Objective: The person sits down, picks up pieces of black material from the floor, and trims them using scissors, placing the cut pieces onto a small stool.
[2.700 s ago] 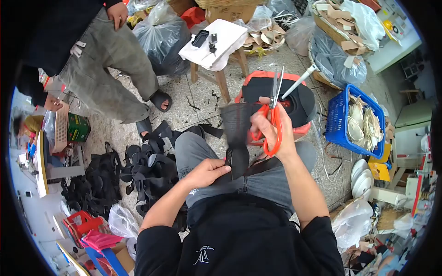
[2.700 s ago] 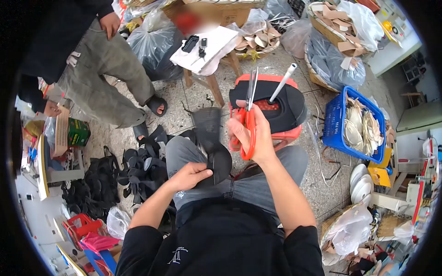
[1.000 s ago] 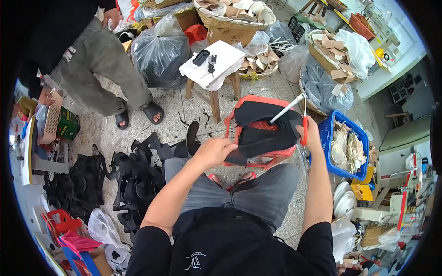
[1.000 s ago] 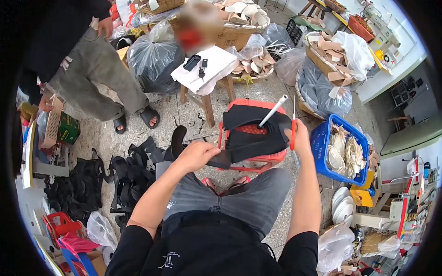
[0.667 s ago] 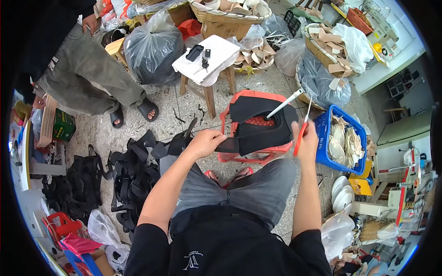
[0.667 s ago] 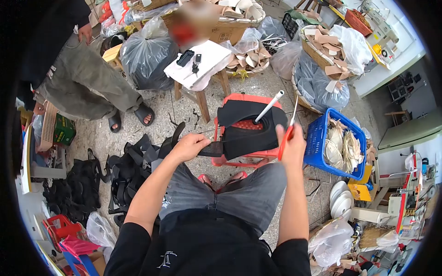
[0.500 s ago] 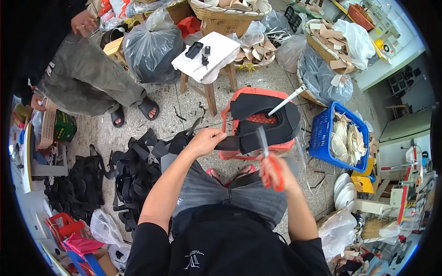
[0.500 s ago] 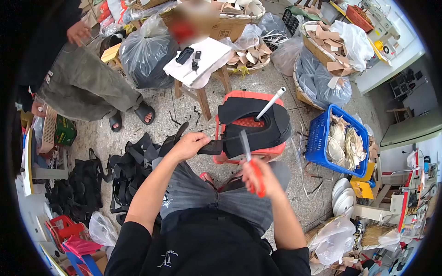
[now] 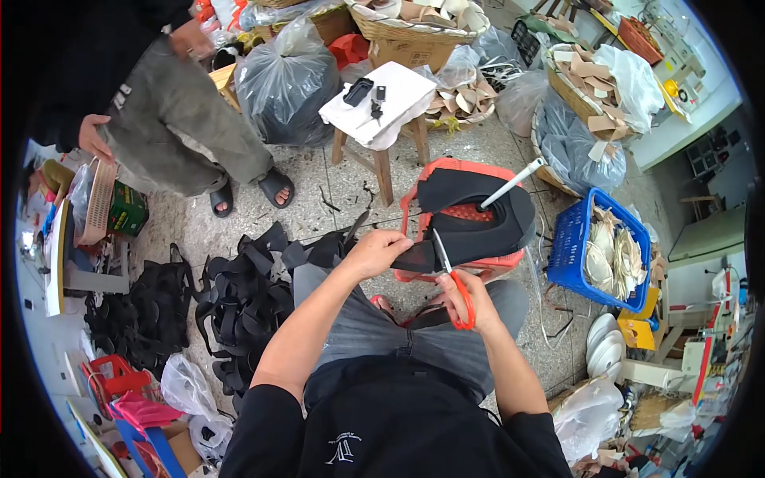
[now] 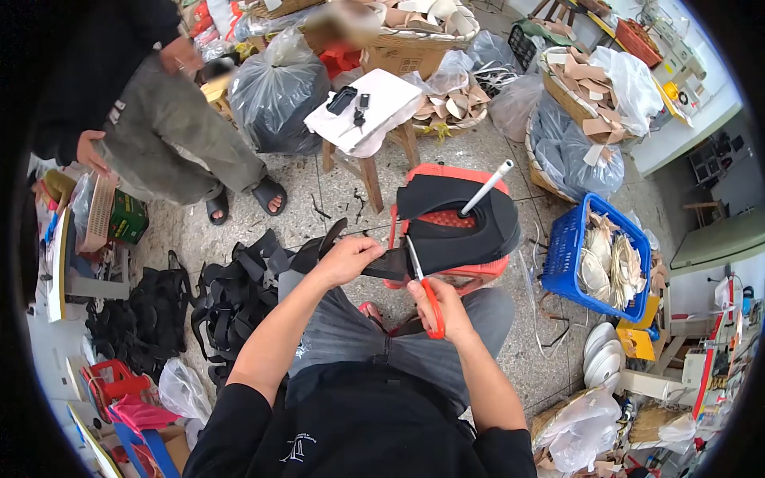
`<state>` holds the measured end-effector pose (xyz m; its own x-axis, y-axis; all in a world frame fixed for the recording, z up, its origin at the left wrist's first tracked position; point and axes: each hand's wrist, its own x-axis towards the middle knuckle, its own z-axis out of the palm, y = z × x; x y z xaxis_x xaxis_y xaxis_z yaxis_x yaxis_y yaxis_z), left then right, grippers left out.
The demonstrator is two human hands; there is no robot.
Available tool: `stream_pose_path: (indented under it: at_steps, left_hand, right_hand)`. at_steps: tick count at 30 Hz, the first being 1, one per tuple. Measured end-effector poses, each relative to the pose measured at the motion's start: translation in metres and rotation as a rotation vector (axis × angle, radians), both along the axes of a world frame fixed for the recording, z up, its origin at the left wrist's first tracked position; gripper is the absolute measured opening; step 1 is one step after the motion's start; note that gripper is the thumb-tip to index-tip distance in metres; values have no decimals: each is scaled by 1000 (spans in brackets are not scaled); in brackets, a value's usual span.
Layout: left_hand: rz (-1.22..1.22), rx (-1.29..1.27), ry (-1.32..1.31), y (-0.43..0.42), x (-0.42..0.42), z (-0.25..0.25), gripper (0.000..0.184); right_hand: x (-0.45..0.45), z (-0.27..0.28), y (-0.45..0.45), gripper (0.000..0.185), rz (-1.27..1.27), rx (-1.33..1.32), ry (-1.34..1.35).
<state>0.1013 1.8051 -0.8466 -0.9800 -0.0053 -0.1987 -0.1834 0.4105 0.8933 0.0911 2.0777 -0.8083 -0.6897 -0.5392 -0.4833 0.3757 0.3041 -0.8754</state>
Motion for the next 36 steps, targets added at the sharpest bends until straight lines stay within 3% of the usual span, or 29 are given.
stream_pose_path:
  at_steps: [2,3,4,5,6,8,9,12,14,15,19,22,24,25,26,27,29,31,34,36]
  left_hand:
    - [60,-13,-24,6,6,11,26]
    - [25,-69,-17,12,9,16,28]
    - [15,-145,-15,13,13,22,29]
    - [23,-218,-32,21,20,29,28]
    - [-117,-327,92,25,24,30,25]
    - [-130,-296,260,36,40,8,22]
    - [-316,-560,303,35,47,40,20]
    - [-156,-679,272,24,87,84,21]
    - [218,-677,727,6,114,85,42]
    - [227,-693,732,-1,123,76,42]
    - [458,-550,529,-28,152,10,60]
    - [406,-438,573,-1,140,-5,70]
    - [303,-563,487,9,121,-15,50]
    - [126,-688,298,9,110,-2,36]
    - [-53,-805,105,11,100,12,27]
    - [-49,-808,111,19,95,20,27]
    - [426,341,38,41,91,31,37]
    - [569,775,-17,59,72,34,45]
    - [441,915,57,81,61,121,41]
    - [236,801,135,96,56,153,45]
  right_hand:
    - [3,-8,0,37,-5,-20,26]
    - [5,-21,-1,32,-201,-156,-82]
    - [8,-28,-8,28,-266,-211,-8]
    - [12,-36,-14,34,-326,-264,70]
    - [17,-6,-25,42,-376,-276,-52]
    - [18,-19,-31,47,-347,-313,41]
    - [16,-27,-30,49,-324,-317,55]
    - [26,-18,-37,49,-265,-378,126]
    - [29,-9,-37,50,-386,-470,35]
    - [30,4,-41,50,-374,-484,37]
    - [46,59,-47,53,-403,-619,-93]
    - [63,69,-61,54,-330,-574,-6]
    - [70,75,-69,55,-273,-530,85]
    - [72,82,-70,55,-270,-532,88]
    - [72,92,-70,56,-201,-536,83]
    - [71,103,-68,56,-131,-538,79]
    - [71,116,-66,58,15,-532,63]
    - [55,94,-46,59,-120,-525,411]
    - [20,68,-7,62,-379,-308,786]
    - [4,51,15,60,-515,-232,903]
